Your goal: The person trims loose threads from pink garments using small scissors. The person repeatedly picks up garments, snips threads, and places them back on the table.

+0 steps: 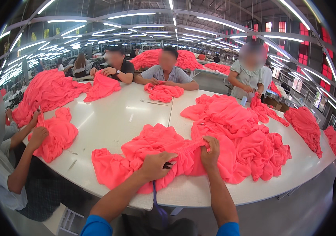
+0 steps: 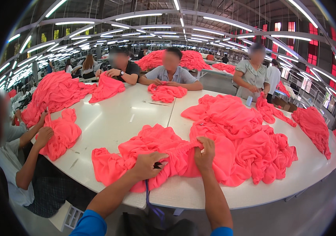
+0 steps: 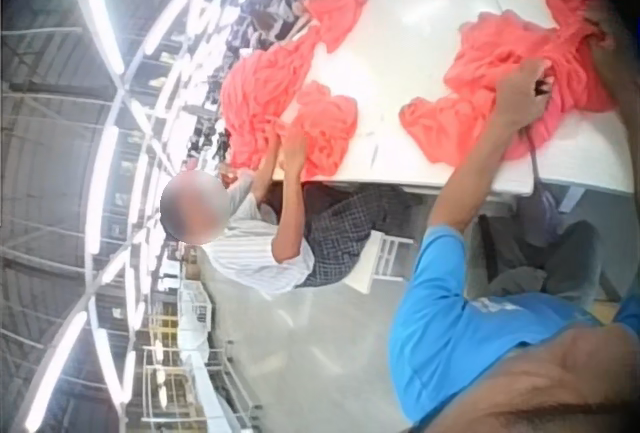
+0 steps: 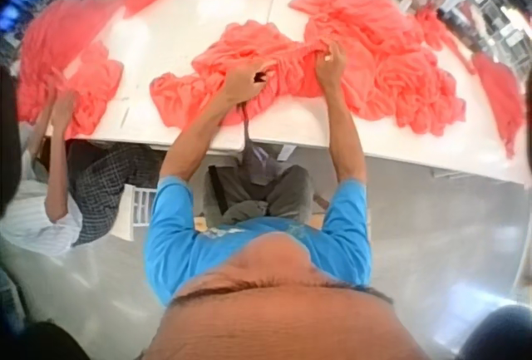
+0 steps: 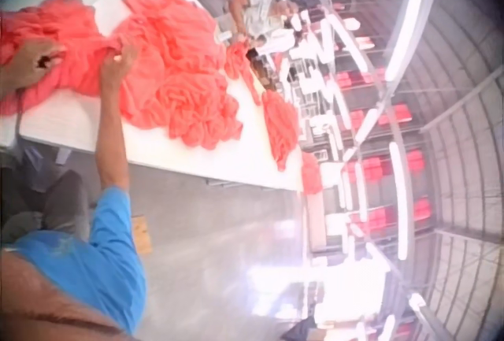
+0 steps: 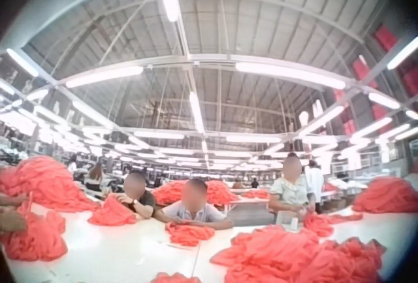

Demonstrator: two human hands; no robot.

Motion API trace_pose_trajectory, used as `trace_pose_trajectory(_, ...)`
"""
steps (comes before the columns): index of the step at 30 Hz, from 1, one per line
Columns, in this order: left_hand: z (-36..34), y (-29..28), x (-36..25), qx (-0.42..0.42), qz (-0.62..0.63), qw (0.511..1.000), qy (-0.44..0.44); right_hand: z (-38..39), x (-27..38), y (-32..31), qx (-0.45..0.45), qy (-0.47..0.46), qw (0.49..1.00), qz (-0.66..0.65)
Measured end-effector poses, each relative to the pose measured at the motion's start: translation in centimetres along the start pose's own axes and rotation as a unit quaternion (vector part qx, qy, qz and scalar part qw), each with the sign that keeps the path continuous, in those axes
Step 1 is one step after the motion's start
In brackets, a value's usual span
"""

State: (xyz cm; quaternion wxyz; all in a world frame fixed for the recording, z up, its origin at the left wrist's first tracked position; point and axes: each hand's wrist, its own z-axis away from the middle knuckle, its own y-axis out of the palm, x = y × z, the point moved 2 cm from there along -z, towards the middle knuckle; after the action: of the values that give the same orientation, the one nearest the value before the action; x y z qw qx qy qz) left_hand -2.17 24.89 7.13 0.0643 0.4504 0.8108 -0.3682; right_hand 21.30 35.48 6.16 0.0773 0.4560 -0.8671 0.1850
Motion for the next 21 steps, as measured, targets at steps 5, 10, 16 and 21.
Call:
trace_pose_trajectory(5,0.1,0.3,1.1,-0.058,-0.053,0.997,0.008,0.5,0.0,0.5,0.0,0.189,0.963,-0.192)
trace_pose_trajectory(10,0.0,-0.1,1.1,-0.091,-0.06,0.991,0.078,0.2,0.5,0.1,0.011,0.209,0.949,-0.234)
trace_pose_trajectory(16,0.1,0.1,1.1,-0.105,-0.045,0.991,0.07,0.2,0.5,-0.1,0.018,0.195,0.948,-0.251)
trace_pose_trajectory(21,0.0,0.4,1.1,-0.096,-0.05,0.992,0.059,0.8,-0.8,0.0,0.007,0.203,0.923,-0.327)
